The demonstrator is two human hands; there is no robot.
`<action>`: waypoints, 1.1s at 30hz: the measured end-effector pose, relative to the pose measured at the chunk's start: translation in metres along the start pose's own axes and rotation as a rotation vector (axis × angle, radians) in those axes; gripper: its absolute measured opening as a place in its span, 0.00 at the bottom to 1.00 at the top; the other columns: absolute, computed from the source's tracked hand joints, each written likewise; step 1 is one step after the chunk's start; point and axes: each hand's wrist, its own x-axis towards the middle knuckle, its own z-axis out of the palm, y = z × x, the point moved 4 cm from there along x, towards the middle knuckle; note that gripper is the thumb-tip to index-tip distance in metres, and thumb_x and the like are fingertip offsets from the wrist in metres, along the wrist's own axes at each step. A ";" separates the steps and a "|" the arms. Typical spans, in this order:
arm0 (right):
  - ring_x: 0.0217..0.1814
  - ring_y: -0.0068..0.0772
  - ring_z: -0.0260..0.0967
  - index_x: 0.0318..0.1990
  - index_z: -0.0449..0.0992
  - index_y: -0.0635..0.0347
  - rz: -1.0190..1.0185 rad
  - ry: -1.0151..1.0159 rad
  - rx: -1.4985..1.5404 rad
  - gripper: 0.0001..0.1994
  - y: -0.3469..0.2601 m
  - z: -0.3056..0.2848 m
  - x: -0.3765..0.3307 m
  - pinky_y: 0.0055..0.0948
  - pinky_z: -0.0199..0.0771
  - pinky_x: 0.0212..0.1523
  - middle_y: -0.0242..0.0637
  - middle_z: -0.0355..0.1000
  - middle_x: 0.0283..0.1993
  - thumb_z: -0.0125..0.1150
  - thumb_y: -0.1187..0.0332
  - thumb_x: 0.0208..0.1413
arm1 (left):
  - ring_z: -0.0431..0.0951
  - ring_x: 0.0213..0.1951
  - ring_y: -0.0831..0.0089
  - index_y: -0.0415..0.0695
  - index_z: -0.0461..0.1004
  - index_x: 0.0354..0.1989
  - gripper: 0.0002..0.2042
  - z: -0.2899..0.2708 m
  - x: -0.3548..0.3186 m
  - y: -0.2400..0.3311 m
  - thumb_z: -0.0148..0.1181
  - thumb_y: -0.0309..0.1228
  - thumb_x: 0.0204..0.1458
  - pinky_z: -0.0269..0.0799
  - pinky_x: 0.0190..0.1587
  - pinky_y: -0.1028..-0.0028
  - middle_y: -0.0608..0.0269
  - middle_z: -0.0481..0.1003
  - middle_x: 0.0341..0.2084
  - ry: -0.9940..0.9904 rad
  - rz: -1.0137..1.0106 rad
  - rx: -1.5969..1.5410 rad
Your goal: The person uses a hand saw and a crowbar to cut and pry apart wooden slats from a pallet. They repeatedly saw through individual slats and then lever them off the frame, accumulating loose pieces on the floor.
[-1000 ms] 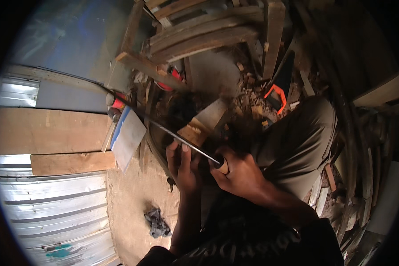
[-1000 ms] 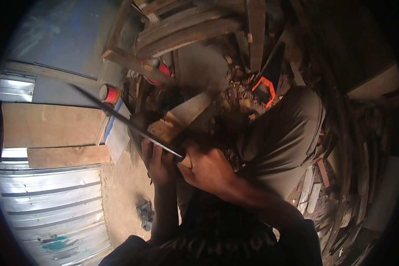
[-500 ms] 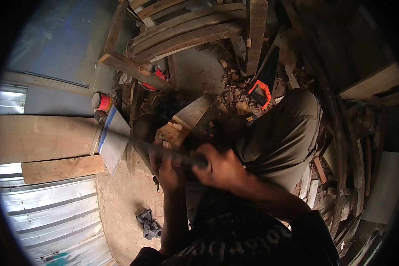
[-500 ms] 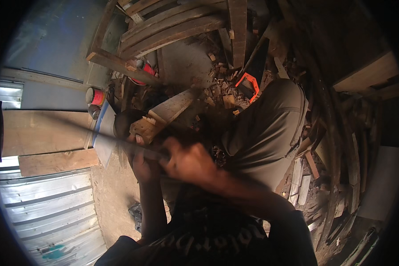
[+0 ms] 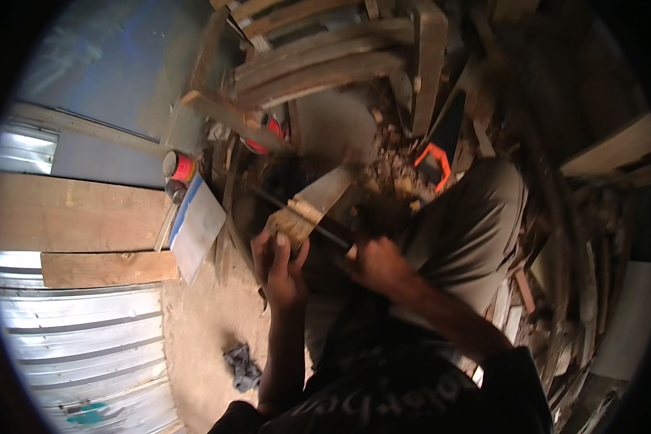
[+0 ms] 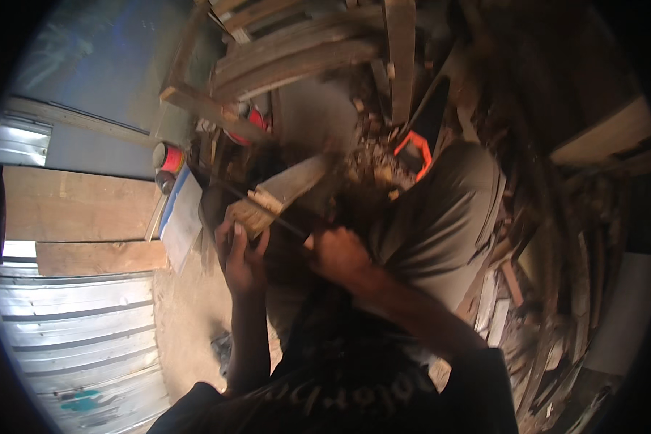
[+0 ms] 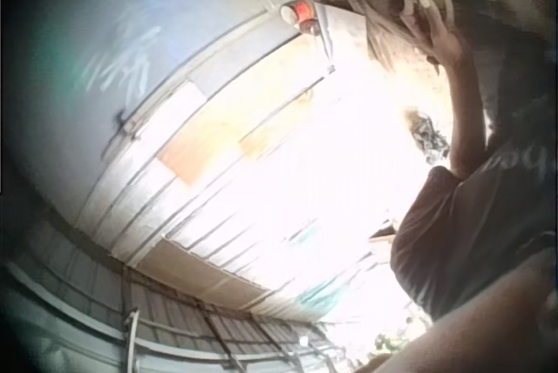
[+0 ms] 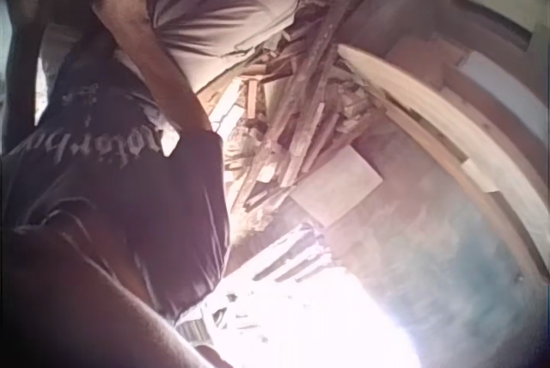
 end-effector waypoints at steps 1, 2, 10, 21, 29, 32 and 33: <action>0.34 0.58 0.77 0.46 0.73 0.66 -0.047 0.009 -0.034 0.20 -0.008 -0.004 0.000 0.46 0.79 0.35 0.53 0.76 0.29 0.68 0.64 0.49 | 0.69 0.57 0.67 0.48 0.65 0.54 0.15 -0.004 -0.002 0.001 0.59 0.31 0.61 0.76 0.54 0.61 0.61 0.68 0.55 0.034 -0.013 0.000; 0.33 0.58 0.77 0.46 0.73 0.69 -0.092 0.020 -0.069 0.21 -0.018 -0.008 0.000 0.45 0.79 0.34 0.54 0.76 0.28 0.68 0.63 0.51 | 0.70 0.57 0.67 0.48 0.65 0.54 0.15 -0.004 -0.001 0.003 0.59 0.31 0.61 0.76 0.54 0.61 0.61 0.68 0.55 0.037 -0.013 0.001; 0.33 0.55 0.78 0.44 0.74 0.62 0.011 -0.021 -0.078 0.17 0.005 0.007 0.000 0.46 0.80 0.36 0.55 0.76 0.29 0.66 0.63 0.49 | 0.72 0.52 0.71 0.47 0.67 0.53 0.13 0.007 0.009 0.005 0.57 0.28 0.61 0.77 0.52 0.62 0.63 0.70 0.50 -0.028 0.028 0.007; 0.32 0.58 0.77 0.44 0.73 0.70 0.027 0.064 0.131 0.17 -0.031 -0.018 -0.008 0.45 0.79 0.34 0.55 0.75 0.27 0.65 0.70 0.49 | 0.73 0.51 0.71 0.48 0.66 0.53 0.14 0.011 0.007 0.008 0.58 0.30 0.62 0.77 0.52 0.63 0.62 0.71 0.48 -0.037 0.043 0.034; 0.36 0.58 0.76 0.43 0.74 0.66 -0.104 0.155 0.227 0.16 -0.056 -0.039 -0.015 0.46 0.79 0.38 0.55 0.76 0.30 0.67 0.68 0.47 | 0.75 0.49 0.73 0.47 0.66 0.54 0.15 0.012 0.002 0.000 0.59 0.31 0.61 0.77 0.52 0.63 0.64 0.72 0.43 -0.073 0.036 0.009; 0.34 0.57 0.77 0.43 0.74 0.66 -0.133 0.180 0.240 0.16 -0.048 -0.028 -0.016 0.47 0.78 0.36 0.56 0.75 0.29 0.67 0.66 0.49 | 0.74 0.49 0.73 0.47 0.66 0.53 0.14 0.011 0.003 -0.003 0.59 0.31 0.61 0.78 0.52 0.64 0.65 0.71 0.42 -0.114 0.041 -0.015; 0.33 0.57 0.77 0.43 0.73 0.67 -0.073 0.139 0.105 0.18 -0.021 -0.014 -0.012 0.48 0.78 0.36 0.55 0.75 0.27 0.67 0.65 0.49 | 0.74 0.50 0.73 0.47 0.66 0.54 0.14 0.017 0.001 0.001 0.59 0.31 0.61 0.78 0.51 0.64 0.64 0.71 0.45 -0.069 0.038 0.019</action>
